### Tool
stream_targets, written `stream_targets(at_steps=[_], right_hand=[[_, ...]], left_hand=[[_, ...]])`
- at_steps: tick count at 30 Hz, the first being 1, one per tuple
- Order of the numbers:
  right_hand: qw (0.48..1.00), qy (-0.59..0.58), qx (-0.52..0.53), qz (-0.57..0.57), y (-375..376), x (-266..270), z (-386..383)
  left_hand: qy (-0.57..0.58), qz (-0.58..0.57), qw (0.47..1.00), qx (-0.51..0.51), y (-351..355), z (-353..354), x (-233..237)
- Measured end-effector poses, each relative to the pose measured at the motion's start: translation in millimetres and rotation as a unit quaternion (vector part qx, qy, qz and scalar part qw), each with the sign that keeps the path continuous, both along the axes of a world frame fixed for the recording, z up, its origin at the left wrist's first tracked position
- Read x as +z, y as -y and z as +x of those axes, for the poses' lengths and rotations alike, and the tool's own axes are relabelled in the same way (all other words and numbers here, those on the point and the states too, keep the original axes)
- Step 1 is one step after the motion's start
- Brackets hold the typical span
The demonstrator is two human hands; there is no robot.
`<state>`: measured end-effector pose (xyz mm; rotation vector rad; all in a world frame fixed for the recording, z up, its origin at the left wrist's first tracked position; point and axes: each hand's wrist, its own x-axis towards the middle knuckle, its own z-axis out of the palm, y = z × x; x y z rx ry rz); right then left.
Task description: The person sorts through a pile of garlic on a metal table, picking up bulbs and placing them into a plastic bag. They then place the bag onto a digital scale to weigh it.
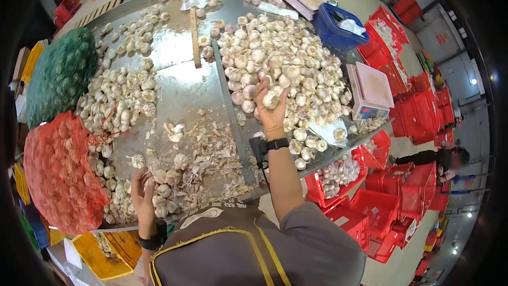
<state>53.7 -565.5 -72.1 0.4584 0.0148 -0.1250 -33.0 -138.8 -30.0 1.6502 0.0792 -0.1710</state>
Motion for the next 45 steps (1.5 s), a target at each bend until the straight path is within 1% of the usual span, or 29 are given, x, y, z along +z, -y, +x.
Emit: stream_targets(at_steps=[4,6,8,14,16,18,19,20,21,22,24,25,27,28,29,30,32,33,34,35,36,37,38,39,40,41,42,43,45], right_hand=[[0.993,-0.017,0.088,-0.075,-26.4,-10.2,-15.7],[0.991,0.011,0.126,-0.052,-45.5,-2.4,-14.4],[0.974,0.103,0.173,-0.107,-57.7,-2.6,-9.2],[0.946,0.103,0.252,-0.178,-103.0,6.8,1.3],[0.921,0.082,0.282,-0.257,-129.0,0.3,3.2],[0.903,0.084,0.348,-0.238,-168.7,-6.6,-4.6],[0.867,0.019,0.388,-0.313,-192.0,-10.6,-13.5],[0.818,-0.041,0.423,-0.388,-213.5,-14.6,-23.0],[0.795,0.003,0.473,-0.38,-232.1,-22.1,-31.0],[0.783,0.012,0.498,-0.372,-249.9,-20.0,-39.4],[0.69,0.022,0.545,-0.477,-277.0,-8.9,-54.5],[0.673,0.051,0.557,-0.484,-282.3,-10.5,-56.8],[0.635,0.095,0.621,-0.45,-289.3,-4.5,-55.8],[0.599,0.132,0.671,-0.416,-291.0,2.9,-54.5],[0.553,0.158,0.668,-0.472,-295.0,20.8,-47.6],[0.547,0.16,0.674,-0.471,-296.5,17.0,-40.5],[0.462,0.216,0.503,-0.697,-295.5,-4.2,-26.4],[0.447,0.22,0.39,-0.774,-295.9,-29.8,-18.3],[0.445,0.222,0.392,-0.774,-297.0,-36.3,-11.4],[0.348,0.253,0.318,-0.845,-298.0,-39.8,-5.1],[0.243,0.278,0.238,-0.898,-299.0,-43.9,-0.8],[0.147,0.347,0.133,-0.917,-302.2,-50.0,0.0],[0.145,0.347,0.135,-0.917,-306.1,-62.5,-1.4],[0.116,0.386,0.138,-0.905,-311.5,-76.9,-2.8],[0.086,0.424,0.139,-0.891,-316.8,-83.9,-3.1],[0.084,0.426,0.138,-0.89,-321.0,-82.8,-2.6],[0.059,0.421,0.152,-0.892,-324.0,-78.8,-2.6],[0.033,0.415,0.166,-0.894,-324.9,-75.0,-2.0],[0.01,0.388,0.192,-0.902,-323.5,-69.0,1.6]], left_hand=[[-0.02,-0.001,1.0,-0.001,1.4,-2.8,3.4],[-0.009,0.014,1.0,-0.003,4.1,-1.9,8.9],[0.006,0.026,1.0,-0.007,6.9,-0.6,12.7],[0.068,0.077,0.995,-0.014,5.0,-9.8,5.8],[0.04,0.069,0.997,-0.012,7.6,-15.0,3.6],[0.024,0.08,0.996,-0.041,18.6,-16.5,16.4],[0.028,0.094,0.993,-0.06,20.9,-17.9,14.0],[0.095,0.156,0.981,-0.061,24.8,-16.6,19.9],[0.158,0.22,0.961,-0.064,27.3,-16.3,24.7],[0.072,0.24,0.965,-0.079,25.5,-20.0,23.4],[0.038,0.278,0.959,-0.052,11.9,-29.5,13.1],[0.03,0.28,0.959,-0.038,0.4,-34.1,9.0],[0.128,0.305,0.944,-0.015,-32.2,-45.2,4.2],[0.06,0.305,0.95,0.026,-55.7,-53.9,9.7],[0.035,0.322,0.938,0.125,-84.2,-63.0,5.8],[0.083,0.359,0.899,0.236,-121.6,-73.6,2.1],[0.105,0.346,0.821,0.442,-225.1,-107.0,-34.7],[0.164,0.584,0.643,0.468,-252.1,-120.7,-23.3],[0.126,0.646,0.586,0.473,-277.2,-141.5,-25.0],[0.089,0.702,0.525,0.472,-284.0,-149.4,-16.8],[0.089,0.702,0.526,0.472,-283.2,-148.2,-19.8],[0.026,0.584,0.673,0.453,-278.3,-145.5,-27.0],[-0.039,0.442,0.793,0.416,-262.9,-136.2,-26.0],[-0.058,0.319,0.87,0.372,-226.4,-109.7,-16.4],[0.003,0.407,0.865,0.295,-206.1,-95.5,-39.7],[0.036,0.407,0.882,0.234,-165.6,-78.9,-29.4],[0.041,0.431,0.891,0.137,-139.1,-62.3,-36.6],[0.068,0.409,0.905,0.09,-112.4,-49.8,-47.0],[0.08,0.511,0.855,-0.036,-83.6,-26.2,-71.3]])
